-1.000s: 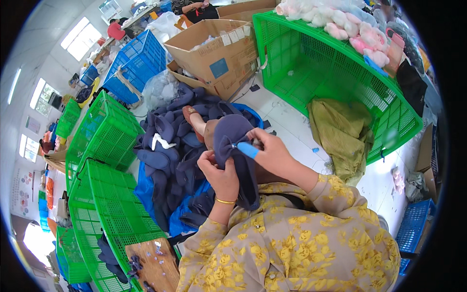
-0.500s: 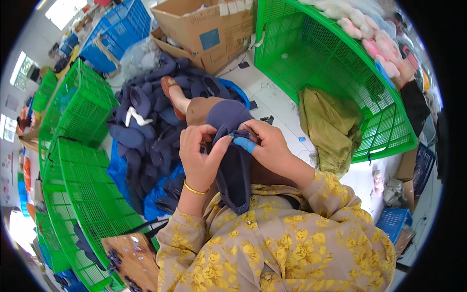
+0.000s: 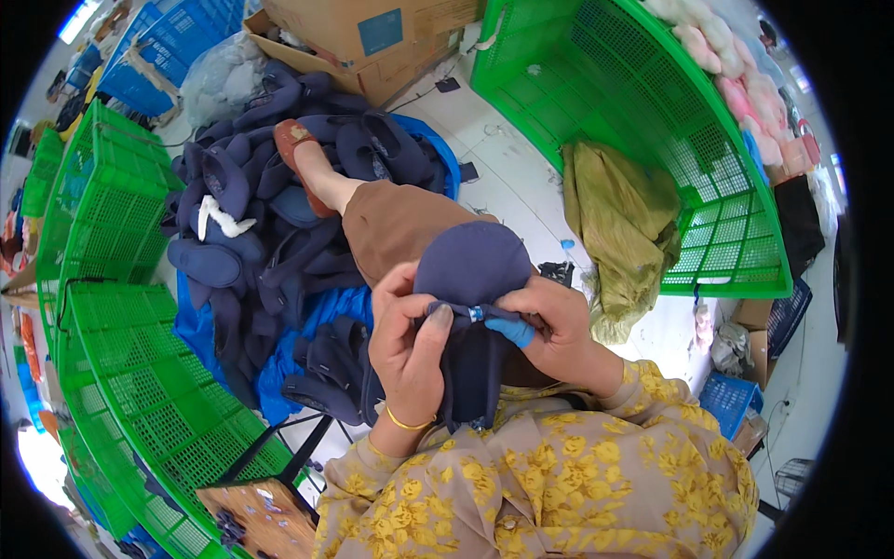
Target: The person trims loose threads and fabric edges from a dark blue slip-on shoe using a small blue tool. The person repeatedly picks up the shoe, snips threads, and adjusts the shoe while seated on the floor.
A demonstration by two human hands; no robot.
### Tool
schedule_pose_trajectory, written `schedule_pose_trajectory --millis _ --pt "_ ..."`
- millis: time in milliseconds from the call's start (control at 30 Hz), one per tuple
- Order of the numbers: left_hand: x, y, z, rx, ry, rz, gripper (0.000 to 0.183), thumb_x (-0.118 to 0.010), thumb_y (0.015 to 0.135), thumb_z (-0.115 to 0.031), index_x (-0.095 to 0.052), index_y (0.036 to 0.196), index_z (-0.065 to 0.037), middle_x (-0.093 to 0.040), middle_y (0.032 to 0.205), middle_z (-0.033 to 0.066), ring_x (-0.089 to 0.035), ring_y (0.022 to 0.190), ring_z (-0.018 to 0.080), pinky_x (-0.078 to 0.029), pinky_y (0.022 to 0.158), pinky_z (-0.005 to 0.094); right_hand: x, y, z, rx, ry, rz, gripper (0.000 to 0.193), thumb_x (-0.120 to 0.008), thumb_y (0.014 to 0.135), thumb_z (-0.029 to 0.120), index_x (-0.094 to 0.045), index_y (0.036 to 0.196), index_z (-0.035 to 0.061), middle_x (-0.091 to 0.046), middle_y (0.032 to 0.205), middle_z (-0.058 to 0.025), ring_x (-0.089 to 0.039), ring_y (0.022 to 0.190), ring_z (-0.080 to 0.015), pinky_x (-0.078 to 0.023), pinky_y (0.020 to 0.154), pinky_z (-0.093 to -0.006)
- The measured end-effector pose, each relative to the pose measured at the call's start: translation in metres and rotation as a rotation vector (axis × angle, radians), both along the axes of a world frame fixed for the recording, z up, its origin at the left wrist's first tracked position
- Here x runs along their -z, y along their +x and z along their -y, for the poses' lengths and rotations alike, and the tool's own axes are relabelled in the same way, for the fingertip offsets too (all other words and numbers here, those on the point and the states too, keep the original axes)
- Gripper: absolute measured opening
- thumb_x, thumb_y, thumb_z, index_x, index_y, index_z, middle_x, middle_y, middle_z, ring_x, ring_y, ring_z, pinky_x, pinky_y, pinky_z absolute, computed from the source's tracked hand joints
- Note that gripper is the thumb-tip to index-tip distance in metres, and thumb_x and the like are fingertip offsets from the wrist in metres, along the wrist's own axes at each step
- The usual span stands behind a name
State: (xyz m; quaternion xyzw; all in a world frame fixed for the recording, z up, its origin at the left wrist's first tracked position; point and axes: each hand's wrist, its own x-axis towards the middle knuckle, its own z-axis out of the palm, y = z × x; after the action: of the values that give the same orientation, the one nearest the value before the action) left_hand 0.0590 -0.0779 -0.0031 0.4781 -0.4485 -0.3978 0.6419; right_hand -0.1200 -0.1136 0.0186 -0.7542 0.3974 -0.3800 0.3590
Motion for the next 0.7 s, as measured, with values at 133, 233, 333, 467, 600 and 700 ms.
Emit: schedule_pose_trajectory --millis 133,233,333,467,600,700 --pt "-0.003 -0.003 0.002 0.042 0.026 -0.077 0.003 -0.055 0.088 0.0 -0.058 0.088 0.0 -0.052 0.126 0.0153 -0.052 0.11 0.0182 -0.038 0.098 0.0314 -0.005 -0.006 -0.006 0.024 0.088 0.172 0.026 -0.075 0.086 0.015 -0.063 0.108 0.0065 -0.066 0.091 -0.0047 -0.057 0.06 -0.0104 -0.044 0.051 -0.0226" --pt "-0.005 -0.001 0.004 0.026 0.021 -0.073 0.004 -0.06 0.084 0.003 -0.058 0.087 0.001 -0.053 0.122 0.0166 -0.052 0.105 0.0197 -0.041 0.092 0.0309 -0.03 -0.007 -0.005 0.016 0.164 0.204 0.028 -0.073 0.086 0.018 -0.063 0.11 0.0063 -0.068 0.096 -0.0075 -0.058 0.059 -0.014 -0.045 0.052 -0.0244" --pt "-0.004 -0.002 0.003 0.032 0.024 -0.078 0.006 -0.063 0.083 0.003 -0.058 0.086 0.001 -0.053 0.121 0.0169 -0.052 0.103 0.0206 -0.042 0.09 0.0306 -0.037 -0.004 0.008 -0.012 -0.054 0.01 0.027 -0.072 0.084 0.014 -0.064 0.109 0.0074 -0.065 0.085 -0.0082 -0.058 0.057 -0.0198 -0.045 0.051 -0.0276" --pt "-0.01 -0.003 -0.002 0.013 0.022 -0.093 0.004 -0.061 0.085 0.0 -0.058 0.086 0.001 -0.052 0.121 0.0165 -0.052 0.102 0.0192 -0.041 0.09 0.0292 -0.043 -0.017 0.01 -0.142 0.012 -0.138 0.016 -0.071 0.083 0.011 -0.064 0.097 0.0095 -0.056 0.074 -0.0084 -0.055 0.058 -0.0239 -0.042 0.049 -0.0323" --pt "-0.014 -0.01 -0.013 -0.081 -0.007 -0.093 0.01 -0.053 0.092 -0.005 -0.056 0.086 0.003 -0.052 0.127 0.0154 -0.052 0.106 0.0166 -0.04 0.095 0.0302 -0.025 -0.042 0.001 0.069 0.299 0.228 0.009 -0.068 0.09 0.012 -0.061 0.091 0.0055 -0.057 0.076 0.0025 -0.052 0.064 -0.0088 -0.041 0.056 -0.0252" --pt "-0.023 -0.014 -0.02 -0.189 0.005 -0.073 0.01 -0.052 0.093 -0.003 -0.056 0.087 0.004 -0.054 0.125 0.0141 -0.052 0.106 0.0154 -0.039 0.095 0.0281 -0.001 -0.09 0.019 0.432 0.488 0.253 0.008 -0.064 0.094 0.012 -0.061 0.095 0.0047 -0.055 0.079 0.006 -0.046 0.067 -0.0036 -0.038 0.058 -0.0214"
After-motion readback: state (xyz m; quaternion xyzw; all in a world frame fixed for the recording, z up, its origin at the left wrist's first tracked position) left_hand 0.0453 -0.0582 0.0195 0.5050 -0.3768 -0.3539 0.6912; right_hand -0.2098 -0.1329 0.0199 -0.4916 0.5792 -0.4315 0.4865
